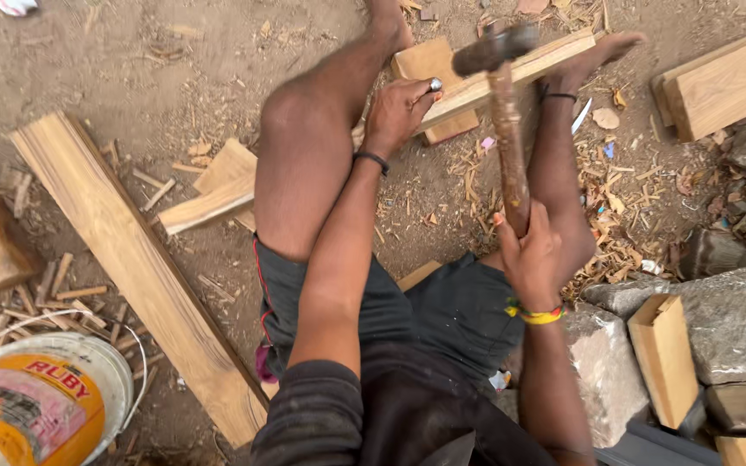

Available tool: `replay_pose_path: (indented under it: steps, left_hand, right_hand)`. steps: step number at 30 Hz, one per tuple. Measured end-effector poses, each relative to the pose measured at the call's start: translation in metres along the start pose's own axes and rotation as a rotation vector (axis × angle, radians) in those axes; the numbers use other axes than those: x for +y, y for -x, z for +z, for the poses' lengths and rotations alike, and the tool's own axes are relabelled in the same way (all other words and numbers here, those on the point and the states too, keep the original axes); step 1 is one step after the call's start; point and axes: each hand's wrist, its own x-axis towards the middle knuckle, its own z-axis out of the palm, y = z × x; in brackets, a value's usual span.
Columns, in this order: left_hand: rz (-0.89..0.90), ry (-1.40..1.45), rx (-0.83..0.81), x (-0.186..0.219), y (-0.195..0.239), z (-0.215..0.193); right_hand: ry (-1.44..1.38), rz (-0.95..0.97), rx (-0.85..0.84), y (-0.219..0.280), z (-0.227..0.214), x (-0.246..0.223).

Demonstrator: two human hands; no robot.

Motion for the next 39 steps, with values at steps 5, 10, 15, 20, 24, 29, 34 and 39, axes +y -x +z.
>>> replay_pose_path:
  steps: [5,10,15,20,24,29,34,39]
  left_hand:
    - [-0.141,-0.029,-0.170,-0.006,-0.001,0.003]
    - [-0.124,-0.113,-0.203,-0.004,-0.003,0.003]
    - [-0.154,-0.093,-0.212,-0.002,0.000,0.002]
    - [0.003,-0.146,-0.135,-0.010,0.001,0.010]
    - [0.040,-0.118,-0.112,-0.009,0.005,0.009]
    - [0.019,-0.087,-0.087,0.012,0.011,-0.007]
    - [-0.008,-0.085,-0.067,0.020,0.001,-0.008]
    - [-0.005,-0.112,-0.033,0.020,-0.005,0.000]
  right_hand:
    - [-0.458,0.249,0.200,0.015,-0.009,-0.011]
    - [-0.845,-0.138,0.409,-0.013,-0.067,-0.008]
    - [-0.966,-0.190,0.424,-0.027,-0.086,-0.004]
    - [-0.516,0.094,0.371,0.010,-0.030,0.009]
    - [0.300,0.167,-0.183,0.027,0.017,0.034]
    - [-0.059,0.204,-0.174,0.041,0.018,0.050]
    - [-0.666,0.774,-0.264,0.067,0.060,0.066]
    - [-1.111,1.151,-0.264,0.081,0.104,0.087]
